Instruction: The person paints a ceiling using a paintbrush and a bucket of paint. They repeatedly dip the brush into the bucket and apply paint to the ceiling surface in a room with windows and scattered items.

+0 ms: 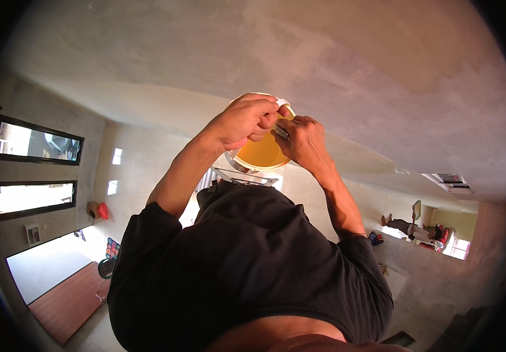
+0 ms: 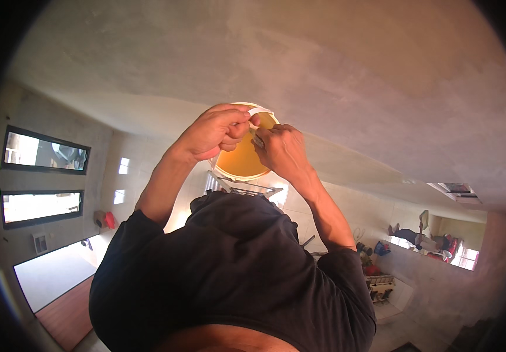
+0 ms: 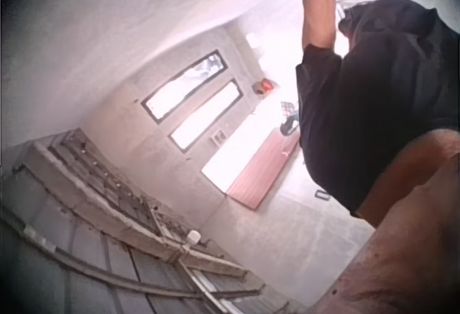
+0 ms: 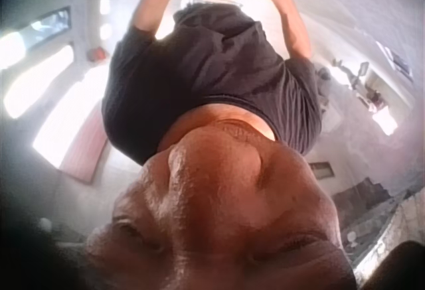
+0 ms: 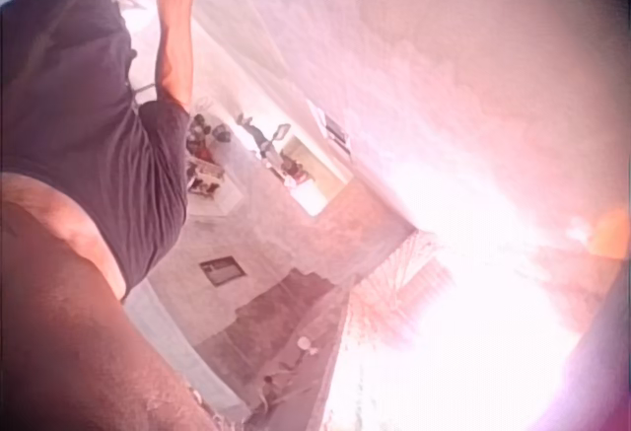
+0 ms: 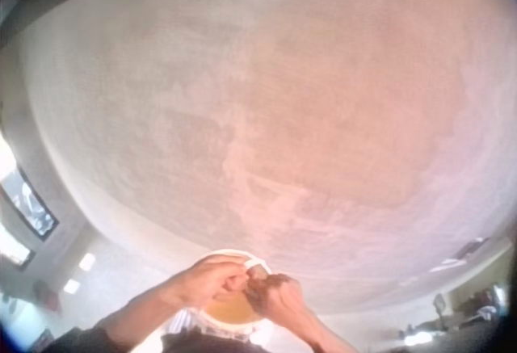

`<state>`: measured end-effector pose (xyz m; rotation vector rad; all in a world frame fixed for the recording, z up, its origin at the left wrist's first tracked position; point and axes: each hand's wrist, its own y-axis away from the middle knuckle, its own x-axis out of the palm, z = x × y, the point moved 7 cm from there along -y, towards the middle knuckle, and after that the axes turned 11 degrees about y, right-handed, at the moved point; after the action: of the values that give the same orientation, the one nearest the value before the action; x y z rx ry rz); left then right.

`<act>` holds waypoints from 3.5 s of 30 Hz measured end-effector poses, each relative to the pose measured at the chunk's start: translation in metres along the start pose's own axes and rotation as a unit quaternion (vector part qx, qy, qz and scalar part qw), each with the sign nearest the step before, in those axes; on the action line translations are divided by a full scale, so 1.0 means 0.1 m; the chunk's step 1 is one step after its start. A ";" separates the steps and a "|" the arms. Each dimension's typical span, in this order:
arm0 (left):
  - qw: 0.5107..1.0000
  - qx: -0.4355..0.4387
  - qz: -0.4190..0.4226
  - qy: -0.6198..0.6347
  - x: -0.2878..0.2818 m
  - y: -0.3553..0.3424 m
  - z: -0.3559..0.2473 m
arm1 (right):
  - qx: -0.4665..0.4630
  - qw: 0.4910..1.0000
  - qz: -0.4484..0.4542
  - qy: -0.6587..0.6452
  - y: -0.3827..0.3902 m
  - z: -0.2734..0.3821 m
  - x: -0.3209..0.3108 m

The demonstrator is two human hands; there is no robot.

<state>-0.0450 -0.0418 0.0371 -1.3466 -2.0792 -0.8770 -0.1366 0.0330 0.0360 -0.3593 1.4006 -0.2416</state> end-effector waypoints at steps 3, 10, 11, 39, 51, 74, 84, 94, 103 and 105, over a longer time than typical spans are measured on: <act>1.000 -0.011 -0.016 0.010 -0.03 -0.03 0.05 | -0.001 0.997 -0.072 -0.002 0.05 0.00 -0.20; 1.000 0.012 -0.023 0.003 -0.02 -0.02 0.04 | 0.186 0.969 -0.066 -0.149 0.22 -0.19 -0.22; 1.000 0.015 -0.019 0.005 -0.01 -0.03 0.05 | 0.234 0.946 -0.013 -0.226 0.25 -0.21 -0.16; 0.996 -0.036 -0.063 0.059 -0.24 -0.12 0.34 | 0.110 0.968 -0.226 0.013 0.46 -0.26 -0.04; 0.999 0.033 0.002 0.007 -0.13 -0.18 0.20 | 0.335 0.850 0.028 -0.406 0.44 -0.34 0.32; 0.997 0.053 -0.059 0.022 -0.26 -0.22 0.33 | 0.038 0.985 -0.169 -0.003 0.44 -0.18 -0.05; 0.997 0.061 -0.035 0.017 -0.17 -0.23 0.29 | 0.299 0.890 0.028 -0.344 0.50 -0.22 0.10; 0.999 0.036 -0.034 0.008 -0.18 -0.25 0.32 | 0.169 0.951 -0.228 -0.120 0.55 -0.40 -0.04; 0.996 0.068 -0.048 0.040 -0.19 -0.28 0.34 | 0.228 0.919 -0.175 -0.272 0.94 -0.66 -0.31; 0.993 0.080 -0.062 0.054 -0.23 -0.26 0.35 | 0.285 0.885 -0.163 -0.329 1.12 -0.83 -0.57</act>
<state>-0.0626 -0.0373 -0.0092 -1.0747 -2.1169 -0.7966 -0.2328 0.1491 0.0337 -0.1519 0.5451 -0.7188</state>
